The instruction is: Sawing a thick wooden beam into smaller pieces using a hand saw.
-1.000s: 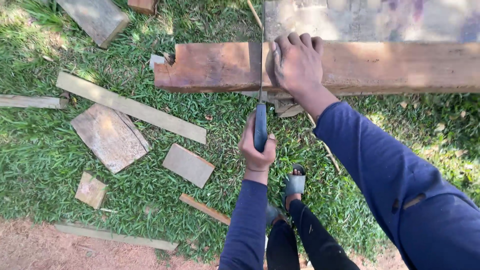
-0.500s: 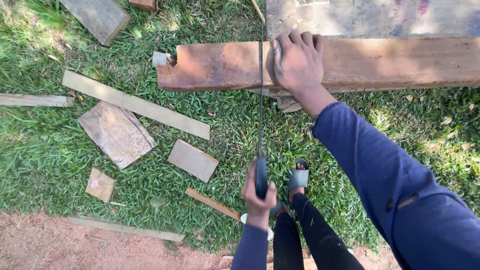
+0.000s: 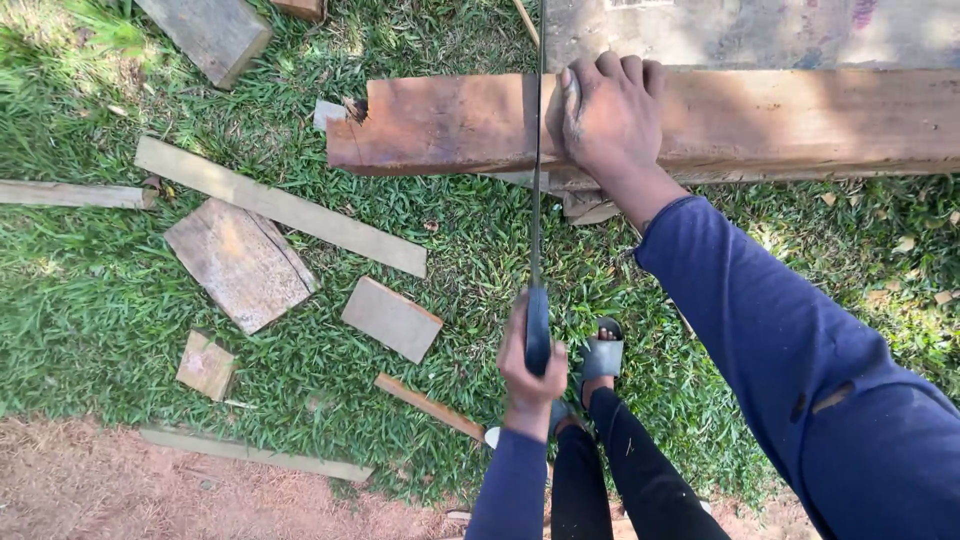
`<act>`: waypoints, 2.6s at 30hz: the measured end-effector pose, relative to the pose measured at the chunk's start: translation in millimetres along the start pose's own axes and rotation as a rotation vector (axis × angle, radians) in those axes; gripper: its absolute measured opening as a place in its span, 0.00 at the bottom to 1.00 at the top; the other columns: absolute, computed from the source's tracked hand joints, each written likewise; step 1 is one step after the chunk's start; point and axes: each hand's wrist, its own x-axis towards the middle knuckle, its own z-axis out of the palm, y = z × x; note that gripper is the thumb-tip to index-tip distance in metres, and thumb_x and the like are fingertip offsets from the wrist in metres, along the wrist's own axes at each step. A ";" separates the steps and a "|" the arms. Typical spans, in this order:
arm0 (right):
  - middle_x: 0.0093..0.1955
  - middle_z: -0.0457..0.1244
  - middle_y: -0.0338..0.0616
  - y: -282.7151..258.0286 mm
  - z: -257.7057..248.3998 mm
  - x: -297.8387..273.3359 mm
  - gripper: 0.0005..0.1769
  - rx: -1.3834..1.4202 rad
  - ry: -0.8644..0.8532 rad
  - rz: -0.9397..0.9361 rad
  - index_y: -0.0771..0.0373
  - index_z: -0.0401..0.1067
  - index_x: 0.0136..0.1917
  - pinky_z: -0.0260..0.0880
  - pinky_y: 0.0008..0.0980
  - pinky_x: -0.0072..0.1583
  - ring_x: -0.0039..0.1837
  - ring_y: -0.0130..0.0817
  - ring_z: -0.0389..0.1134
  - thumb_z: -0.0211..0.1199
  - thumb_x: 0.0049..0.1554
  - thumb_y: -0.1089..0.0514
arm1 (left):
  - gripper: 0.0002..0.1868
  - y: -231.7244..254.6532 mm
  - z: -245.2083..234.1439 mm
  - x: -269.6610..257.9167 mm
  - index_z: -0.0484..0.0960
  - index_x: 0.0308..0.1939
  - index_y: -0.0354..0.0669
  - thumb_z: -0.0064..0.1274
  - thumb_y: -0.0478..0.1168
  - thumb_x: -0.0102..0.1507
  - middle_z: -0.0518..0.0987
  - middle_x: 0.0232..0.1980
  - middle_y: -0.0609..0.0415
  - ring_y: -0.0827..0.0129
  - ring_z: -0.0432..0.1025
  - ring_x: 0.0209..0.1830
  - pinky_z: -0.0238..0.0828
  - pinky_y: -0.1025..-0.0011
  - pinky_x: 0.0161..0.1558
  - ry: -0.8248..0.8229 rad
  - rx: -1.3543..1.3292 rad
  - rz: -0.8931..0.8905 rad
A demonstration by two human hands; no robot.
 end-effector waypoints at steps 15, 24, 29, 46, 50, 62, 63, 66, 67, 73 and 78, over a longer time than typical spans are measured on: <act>0.50 0.65 0.52 -4.6 -15.1 1.5 0.14 0.058 -0.014 -0.042 0.61 0.75 0.50 0.54 0.50 0.64 0.58 0.52 0.62 0.55 0.68 0.51 | 0.33 81.9 23.0 77.7 0.73 0.67 0.32 0.54 0.34 0.56 0.81 0.60 0.37 0.50 0.80 0.58 0.76 0.62 0.61 0.078 0.154 -0.063; 0.50 0.65 0.53 -13.1 -16.8 -4.1 0.14 0.037 0.023 -0.036 0.62 0.76 0.51 0.55 0.50 0.67 0.59 0.52 0.62 0.56 0.67 0.51 | 0.35 127.3 -16.3 -16.4 0.69 0.69 0.25 0.52 0.31 0.55 0.77 0.66 0.31 0.45 0.75 0.67 0.71 0.57 0.67 0.016 0.049 -0.143; 0.51 0.65 0.52 -3.9 -12.8 -2.9 0.14 0.061 -0.024 -0.024 0.62 0.76 0.51 0.54 0.51 0.66 0.60 0.52 0.63 0.56 0.66 0.51 | 0.35 109.7 -9.9 -4.4 0.70 0.67 0.24 0.52 0.33 0.54 0.77 0.64 0.31 0.44 0.75 0.66 0.71 0.57 0.67 0.008 0.085 -0.134; 0.55 0.65 0.53 -13.4 3.0 3.9 0.19 -0.036 -0.067 -0.018 0.62 0.74 0.53 0.49 0.56 0.68 0.63 0.53 0.61 0.49 0.71 0.47 | 0.36 99.0 8.8 80.9 0.71 0.70 0.33 0.53 0.34 0.55 0.81 0.60 0.38 0.50 0.80 0.59 0.77 0.60 0.59 -0.061 0.064 -0.233; 0.53 0.65 0.55 -16.4 1.3 11.0 0.20 0.002 -0.103 0.061 0.65 0.75 0.52 0.53 0.50 0.67 0.60 0.53 0.62 0.50 0.70 0.49 | 0.37 108.9 -10.0 30.1 0.69 0.71 0.28 0.57 0.34 0.57 0.78 0.66 0.33 0.47 0.77 0.66 0.73 0.58 0.66 -0.016 0.056 -0.134; 0.51 0.66 0.51 -13.6 -2.3 14.4 0.17 0.026 -0.117 0.030 0.63 0.75 0.49 0.53 0.50 0.65 0.59 0.51 0.62 0.51 0.69 0.50 | 0.37 67.6 14.0 74.6 0.71 0.69 0.31 0.54 0.33 0.54 0.79 0.63 0.35 0.47 0.78 0.61 0.76 0.60 0.64 0.008 0.104 -0.018; 0.50 0.66 0.51 -12.1 -1.1 17.0 0.17 0.014 -0.108 0.022 0.62 0.75 0.49 0.53 0.50 0.65 0.59 0.51 0.62 0.52 0.69 0.50 | 0.37 61.6 20.5 86.1 0.71 0.69 0.32 0.54 0.32 0.53 0.79 0.62 0.35 0.46 0.78 0.60 0.74 0.59 0.64 0.030 0.155 0.039; 0.51 0.65 0.52 -17.5 -5.1 10.4 0.17 0.024 -0.112 0.062 0.62 0.75 0.50 0.53 0.49 0.65 0.59 0.51 0.62 0.51 0.69 0.50 | 0.35 71.5 10.8 77.0 0.72 0.69 0.33 0.53 0.31 0.54 0.79 0.64 0.36 0.46 0.78 0.63 0.75 0.60 0.65 0.033 0.129 -0.011; 0.51 0.65 0.52 -19.8 -2.6 6.4 0.17 0.030 -0.119 0.065 0.62 0.75 0.50 0.53 0.49 0.65 0.59 0.51 0.62 0.51 0.69 0.50 | 0.35 76.4 5.0 69.0 0.72 0.69 0.33 0.53 0.31 0.54 0.79 0.64 0.36 0.46 0.78 0.63 0.75 0.60 0.65 0.031 0.136 -0.018; 0.51 0.66 0.51 -16.8 5.0 8.1 0.17 0.001 -0.080 0.091 0.62 0.76 0.51 0.54 0.49 0.65 0.59 0.51 0.63 0.50 0.69 0.50 | 0.36 111.6 -39.2 -12.6 0.69 0.69 0.24 0.54 0.31 0.56 0.78 0.65 0.32 0.46 0.77 0.67 0.73 0.60 0.66 -0.064 0.051 -0.129; 0.51 0.66 0.51 -20.5 -9.5 14.7 0.18 0.028 -0.132 0.081 0.63 0.76 0.50 0.54 0.49 0.66 0.60 0.51 0.63 0.51 0.69 0.49 | 0.35 95.4 -21.0 15.9 0.71 0.67 0.27 0.52 0.33 0.55 0.81 0.60 0.34 0.48 0.81 0.59 0.78 0.61 0.60 -0.055 0.057 -0.179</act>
